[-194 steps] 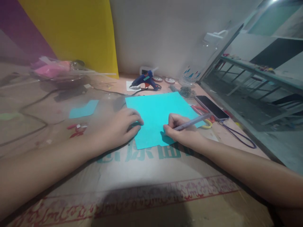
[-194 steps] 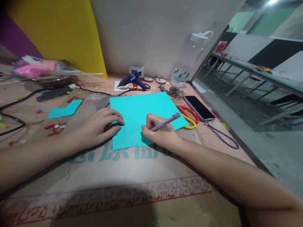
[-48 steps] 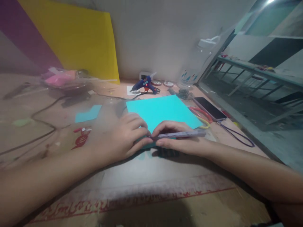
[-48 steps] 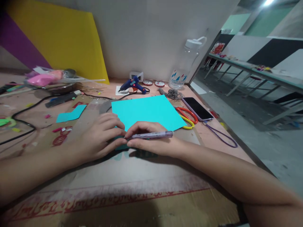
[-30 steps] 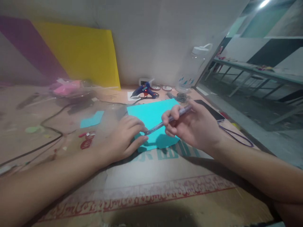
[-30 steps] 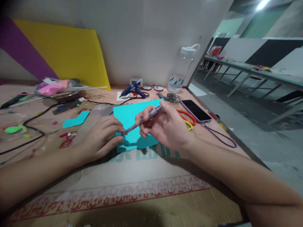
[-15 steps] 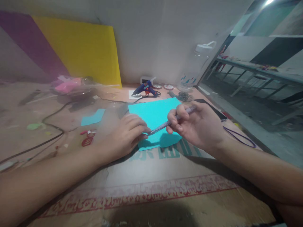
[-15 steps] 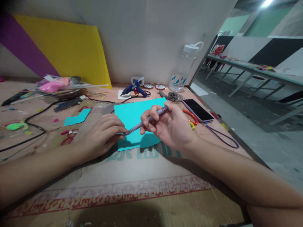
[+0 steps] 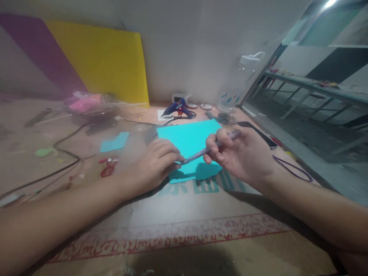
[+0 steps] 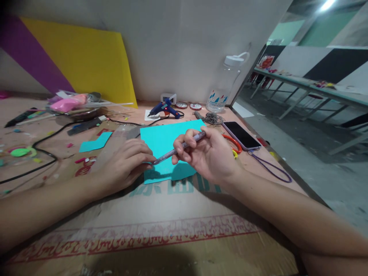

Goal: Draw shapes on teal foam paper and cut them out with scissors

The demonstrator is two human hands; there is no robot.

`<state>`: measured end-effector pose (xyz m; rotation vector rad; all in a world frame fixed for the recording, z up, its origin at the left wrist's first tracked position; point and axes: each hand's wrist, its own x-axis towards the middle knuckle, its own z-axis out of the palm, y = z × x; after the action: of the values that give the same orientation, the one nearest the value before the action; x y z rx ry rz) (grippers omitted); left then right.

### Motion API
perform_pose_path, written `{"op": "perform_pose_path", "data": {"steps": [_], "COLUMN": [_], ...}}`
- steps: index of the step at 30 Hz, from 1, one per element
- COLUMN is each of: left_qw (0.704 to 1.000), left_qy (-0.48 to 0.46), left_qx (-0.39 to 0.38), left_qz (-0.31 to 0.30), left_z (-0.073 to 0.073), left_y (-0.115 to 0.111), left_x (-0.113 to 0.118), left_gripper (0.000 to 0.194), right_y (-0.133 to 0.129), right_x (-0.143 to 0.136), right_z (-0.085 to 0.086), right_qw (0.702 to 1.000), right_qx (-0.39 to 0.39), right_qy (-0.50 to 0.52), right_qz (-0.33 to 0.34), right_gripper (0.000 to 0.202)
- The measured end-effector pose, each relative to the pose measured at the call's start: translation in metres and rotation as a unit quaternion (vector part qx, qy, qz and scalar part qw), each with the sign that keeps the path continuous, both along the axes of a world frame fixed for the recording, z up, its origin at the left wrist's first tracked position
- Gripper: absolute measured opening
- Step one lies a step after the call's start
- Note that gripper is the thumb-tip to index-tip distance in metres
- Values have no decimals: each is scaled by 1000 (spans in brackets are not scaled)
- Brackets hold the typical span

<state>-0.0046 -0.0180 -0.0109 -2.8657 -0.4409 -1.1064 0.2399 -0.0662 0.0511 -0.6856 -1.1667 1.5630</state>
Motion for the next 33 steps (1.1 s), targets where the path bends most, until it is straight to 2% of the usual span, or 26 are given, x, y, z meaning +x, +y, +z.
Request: {"op": "perform_pose_path", "data": {"steps": [7, 9, 14, 16, 19, 21, 26, 28, 30, 31, 33], "left_qw": [1000, 996, 950, 938, 936, 937, 943, 945, 946, 945, 944], "left_qy": [4, 13, 74, 98, 119, 124, 96, 94, 100, 103, 107], "left_qx": [-26, -62, -95, -97, -102, -106, -159, -178, -187, -192, -203], "left_qz": [14, 66, 289, 318, 314, 310, 277, 257, 246, 242, 236], "left_z": [0, 0, -7, -10, -9, -8, -12, -14, -16, -17, -20], "left_y": [-2, 2, 31, 40, 45, 44, 45, 46, 47, 48, 49], "left_x": [1, -2, -12, -15, -13, -11, -8, -9, -10, -11, -13], "left_gripper": [15, 19, 47, 54, 61, 67, 71, 68, 66, 66, 66], "right_y": [1, 2, 4, 4, 4, 3, 0, 5, 15, 22, 38], "right_x": [-2, 1, 15, 22, 33, 40, 53, 60, 71, 78, 94], "right_z": [3, 8, 31, 41, 51, 54, 59, 62, 63, 62, 57], "right_qw": [999, 998, 991, 989, 973, 945, 861, 808, 741, 707, 664], "right_qx": [-2, 19, 83, 100, 160, 225, 321, 338, 329, 312, 268], "right_qy": [-36, -52, -81, -88, -124, -179, -346, -428, -529, -582, -661], "right_qz": [-16, -28, -60, -67, -113, -155, -189, -224, -251, -253, -225], "right_gripper": [52, 54, 58, 56, 33, 23, 34, 31, 26, 24, 23]}}
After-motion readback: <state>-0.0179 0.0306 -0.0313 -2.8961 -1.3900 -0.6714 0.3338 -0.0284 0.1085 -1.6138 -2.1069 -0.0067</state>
